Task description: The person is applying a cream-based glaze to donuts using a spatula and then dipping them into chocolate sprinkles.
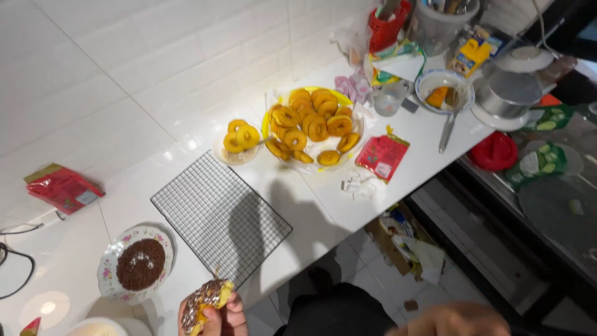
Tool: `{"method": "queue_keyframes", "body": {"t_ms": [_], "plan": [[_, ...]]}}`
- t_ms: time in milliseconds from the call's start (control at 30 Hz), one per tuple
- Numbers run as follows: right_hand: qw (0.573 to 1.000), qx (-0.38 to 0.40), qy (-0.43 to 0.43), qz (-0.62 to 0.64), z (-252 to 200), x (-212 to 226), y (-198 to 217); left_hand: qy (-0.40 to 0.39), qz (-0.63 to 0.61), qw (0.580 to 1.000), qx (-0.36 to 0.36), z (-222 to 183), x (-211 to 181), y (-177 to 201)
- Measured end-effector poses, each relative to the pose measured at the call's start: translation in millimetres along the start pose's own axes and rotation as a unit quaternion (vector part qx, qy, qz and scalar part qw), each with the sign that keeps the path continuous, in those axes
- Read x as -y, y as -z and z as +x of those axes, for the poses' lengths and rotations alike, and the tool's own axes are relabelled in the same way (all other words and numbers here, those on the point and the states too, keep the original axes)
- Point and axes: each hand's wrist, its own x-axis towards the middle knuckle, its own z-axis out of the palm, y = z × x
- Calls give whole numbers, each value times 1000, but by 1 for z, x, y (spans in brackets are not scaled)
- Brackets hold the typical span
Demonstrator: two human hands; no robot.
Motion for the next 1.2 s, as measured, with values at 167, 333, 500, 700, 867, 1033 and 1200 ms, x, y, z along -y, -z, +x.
{"method": "queue_keyframes", "body": {"t_ms": [167,333,500,700,867,1033,1200], "plan": [[960,131,56,-241,23,-11,9,109,-58,990,64,-35,-2,-1],[905,122,-100,-396,1,-37,35,215,-20,971,106,-52,38,-33],[903,94,-175,-380,8,-44,64,263,-83,941,197,-49,73,-70],[914,52,-217,-338,41,-54,135,284,53,934,210,-31,130,-108],[887,19,-234,-397,85,-62,205,266,139,938,174,-12,223,-134],[908,-28,-244,-340,113,-88,289,272,185,933,146,13,307,-162],[931,-67,-222,-281,134,-132,373,276,230,923,141,31,323,-195]]}}
